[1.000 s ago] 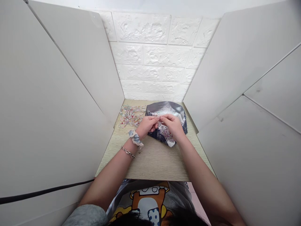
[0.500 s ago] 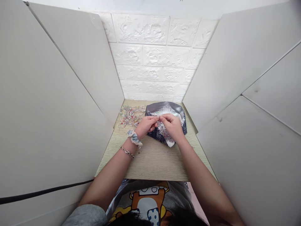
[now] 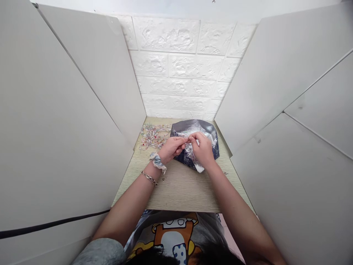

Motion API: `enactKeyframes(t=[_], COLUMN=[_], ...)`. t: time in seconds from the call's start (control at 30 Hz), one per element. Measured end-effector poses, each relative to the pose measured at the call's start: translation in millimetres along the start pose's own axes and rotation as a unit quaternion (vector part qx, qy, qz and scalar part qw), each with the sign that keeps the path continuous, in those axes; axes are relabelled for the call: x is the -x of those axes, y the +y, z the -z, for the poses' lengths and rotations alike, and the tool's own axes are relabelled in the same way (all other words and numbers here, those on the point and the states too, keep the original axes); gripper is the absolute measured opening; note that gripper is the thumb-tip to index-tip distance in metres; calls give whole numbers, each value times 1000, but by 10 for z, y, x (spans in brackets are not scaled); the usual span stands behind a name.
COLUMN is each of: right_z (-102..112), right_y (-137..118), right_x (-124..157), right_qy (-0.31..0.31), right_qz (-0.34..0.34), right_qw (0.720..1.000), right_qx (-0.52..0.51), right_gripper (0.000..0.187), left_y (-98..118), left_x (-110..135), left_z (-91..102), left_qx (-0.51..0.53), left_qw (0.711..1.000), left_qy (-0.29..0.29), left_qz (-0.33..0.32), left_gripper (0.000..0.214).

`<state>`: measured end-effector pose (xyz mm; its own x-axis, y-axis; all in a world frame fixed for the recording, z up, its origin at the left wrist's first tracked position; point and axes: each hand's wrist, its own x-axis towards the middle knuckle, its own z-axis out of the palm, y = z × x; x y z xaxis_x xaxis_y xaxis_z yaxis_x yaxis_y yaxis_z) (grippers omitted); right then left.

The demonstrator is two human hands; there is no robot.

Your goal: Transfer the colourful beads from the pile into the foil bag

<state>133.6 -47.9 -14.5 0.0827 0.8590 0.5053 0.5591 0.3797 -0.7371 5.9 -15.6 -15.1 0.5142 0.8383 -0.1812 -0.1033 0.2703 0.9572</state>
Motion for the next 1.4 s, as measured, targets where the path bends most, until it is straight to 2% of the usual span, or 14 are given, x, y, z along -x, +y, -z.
enactKeyframes(t=[0.17,0.43,0.8,0.93,1.07,1.23,1.4], right_z=[51,17,27,11,-25,-76,-92], right_y=[21,92,72,89,108,97,92], right_x=[-16,-24,-25,-30,-24,-2,3], right_qy=[-58,-54,-73,-77,-68,-60,-58], right_qz=[-9,-82,-94,-123,-172,-250,-284], right_qw=[997,990,987,979,955,889,852], right_qx=[-40,-98,-108,-142,-232,-379,-436], right_gripper=[14,14,12,13,15,19,21], left_y=[5,43,44,58,70,79,75], left_x=[-8,5,7,12,21,28,27], left_z=[23,61,95,92,74,62,65], left_qx=[21,-22,-96,-98,-79,-82,-99], left_qw=[1000,1000,994,993,995,995,993], left_qy=[-1,-21,-51,-59,-57,-55,-51], left_qz=[-5,2,-12,-12,-20,-29,-40], left_gripper=[24,27,36,36,31,31,34])
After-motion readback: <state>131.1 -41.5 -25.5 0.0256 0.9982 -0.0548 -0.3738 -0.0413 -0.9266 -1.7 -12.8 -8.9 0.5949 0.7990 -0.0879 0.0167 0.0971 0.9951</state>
